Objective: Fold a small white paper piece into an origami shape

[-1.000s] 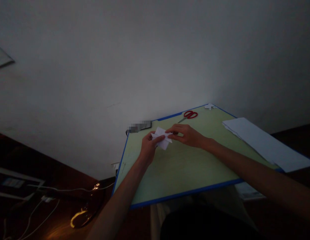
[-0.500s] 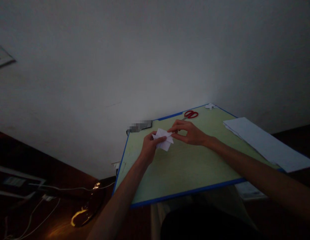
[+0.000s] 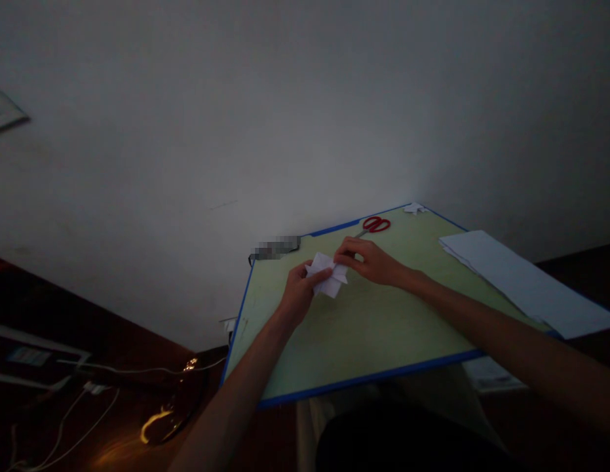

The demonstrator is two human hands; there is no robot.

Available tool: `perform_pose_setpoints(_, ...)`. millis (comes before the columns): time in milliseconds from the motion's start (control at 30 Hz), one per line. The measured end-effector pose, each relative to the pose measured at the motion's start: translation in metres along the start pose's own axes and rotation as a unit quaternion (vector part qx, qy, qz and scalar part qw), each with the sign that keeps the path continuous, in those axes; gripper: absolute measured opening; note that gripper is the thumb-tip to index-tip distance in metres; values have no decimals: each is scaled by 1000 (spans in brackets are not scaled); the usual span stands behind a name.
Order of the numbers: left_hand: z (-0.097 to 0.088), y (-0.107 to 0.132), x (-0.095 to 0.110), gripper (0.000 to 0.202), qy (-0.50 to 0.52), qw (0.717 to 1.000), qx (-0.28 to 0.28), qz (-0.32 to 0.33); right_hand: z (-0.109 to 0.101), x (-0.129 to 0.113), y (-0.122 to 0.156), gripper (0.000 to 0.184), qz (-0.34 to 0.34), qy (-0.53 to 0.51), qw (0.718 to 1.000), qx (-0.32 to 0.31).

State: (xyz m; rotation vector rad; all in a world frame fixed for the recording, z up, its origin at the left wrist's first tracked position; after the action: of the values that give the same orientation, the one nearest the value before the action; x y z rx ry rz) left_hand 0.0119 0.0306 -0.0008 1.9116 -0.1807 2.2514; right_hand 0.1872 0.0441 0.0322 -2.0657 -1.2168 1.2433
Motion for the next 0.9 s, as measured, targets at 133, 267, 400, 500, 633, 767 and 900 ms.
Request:
perform_pose_setpoints(133,-4,0,-1,32,1,999,38,-9,-1,-2,0,20,5,-13,1000,0)
perform_pose_setpoints(267,-5,-2,-1,30,-15,999,29,-1,-1,-4,0,20,-2,-14,1000,10)
perform_pose_setpoints(400,-3,-1,-2,29,-36,999,18,12,-1,-6,1,18,9,-12,1000,15)
perform_pose_setpoints(500,-4,-1,-2,30,-42,999,27,9,-2,-8,2,17,10,-19,1000,1)
perform_pose_setpoints(633,-6,-1,-1,30,-39,998,39,9,-4,-12,4,15,-38,-11,999,-23)
perform_pose_setpoints(767,-4,0,2,29,-24,999,23,13,-4,-9,2,13,-49,-2,998,-35)
perform_pose_setpoints(900,0,1,2,29,-2,1000,3,11,-3,-5,-1,16,-34,4,999,-21)
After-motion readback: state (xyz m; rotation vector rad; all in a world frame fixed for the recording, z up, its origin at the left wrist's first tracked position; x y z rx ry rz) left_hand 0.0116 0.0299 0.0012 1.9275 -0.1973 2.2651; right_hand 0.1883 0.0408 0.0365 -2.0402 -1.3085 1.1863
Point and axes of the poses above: each hand's wrist, its own y-axis away from the middle knuckle, its own z-axis out of the palm, x = y × z, the point moved 5 cm from there along -y, towards the middle knuckle, and after that the axes turned 6 degrees about -z, right-handed, at the moved point
